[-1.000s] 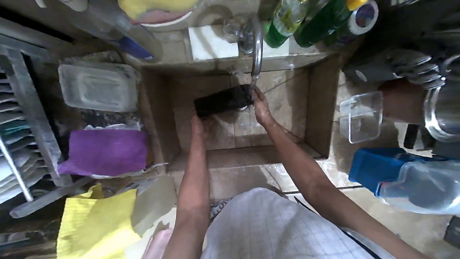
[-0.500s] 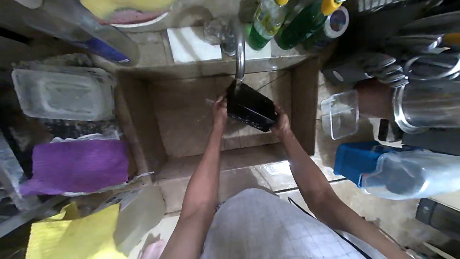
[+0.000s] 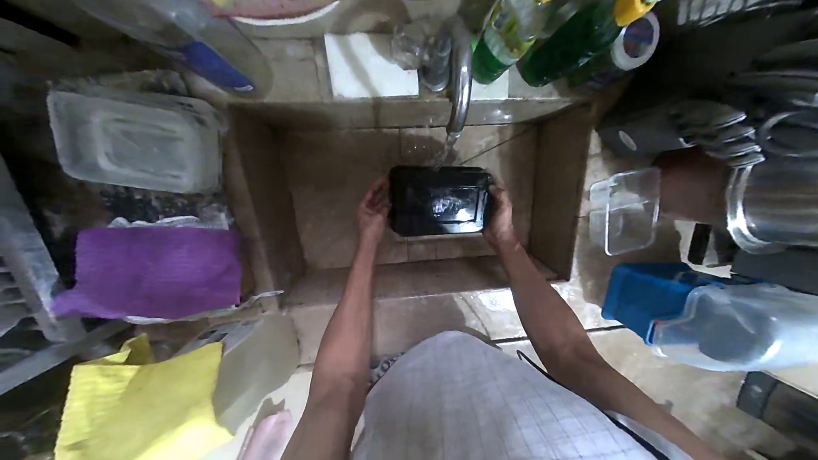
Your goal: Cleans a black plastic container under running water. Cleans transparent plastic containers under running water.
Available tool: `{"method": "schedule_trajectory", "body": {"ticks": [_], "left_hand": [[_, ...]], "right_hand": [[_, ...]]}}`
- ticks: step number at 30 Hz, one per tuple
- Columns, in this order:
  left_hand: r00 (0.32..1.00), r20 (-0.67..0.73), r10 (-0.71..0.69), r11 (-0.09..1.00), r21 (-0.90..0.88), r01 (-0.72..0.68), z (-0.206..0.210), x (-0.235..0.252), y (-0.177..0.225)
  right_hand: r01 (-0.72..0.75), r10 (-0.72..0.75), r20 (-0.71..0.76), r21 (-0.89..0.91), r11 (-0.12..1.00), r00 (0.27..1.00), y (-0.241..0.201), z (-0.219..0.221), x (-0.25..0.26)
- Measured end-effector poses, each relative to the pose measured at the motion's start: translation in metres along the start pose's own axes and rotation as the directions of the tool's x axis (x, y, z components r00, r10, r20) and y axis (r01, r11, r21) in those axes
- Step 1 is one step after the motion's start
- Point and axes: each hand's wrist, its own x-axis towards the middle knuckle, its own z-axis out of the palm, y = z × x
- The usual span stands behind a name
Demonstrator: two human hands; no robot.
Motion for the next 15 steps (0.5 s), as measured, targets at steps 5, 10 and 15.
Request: {"method": "schedule_trajectory", "body": {"ticks": [5,10,15], "left_hand": [[0.954,-0.232,-0.190,0.963,-0.234,0.135,-0.020,-0.006,-0.019],[0.873,-0.325,-0.363,0.895,-0.383,0.229,-0.027,-0.001,-0.014],[0.924,-0.215,-0.318,0.914,-0.329,0.238,-0.017,0.017,-0.007]], "right_hand": [[0.083,-0.053,0.198,-0.145,0.986,0.979,-0.008,0.045,0.008],[0.049,-0.012,0.203,-0.174,0.984,0.979,-0.009,0.076,0.008],[-0.023,0.063,0.181,-0.215,0.976,0.982,-0.024,0.070,0.019]]}}
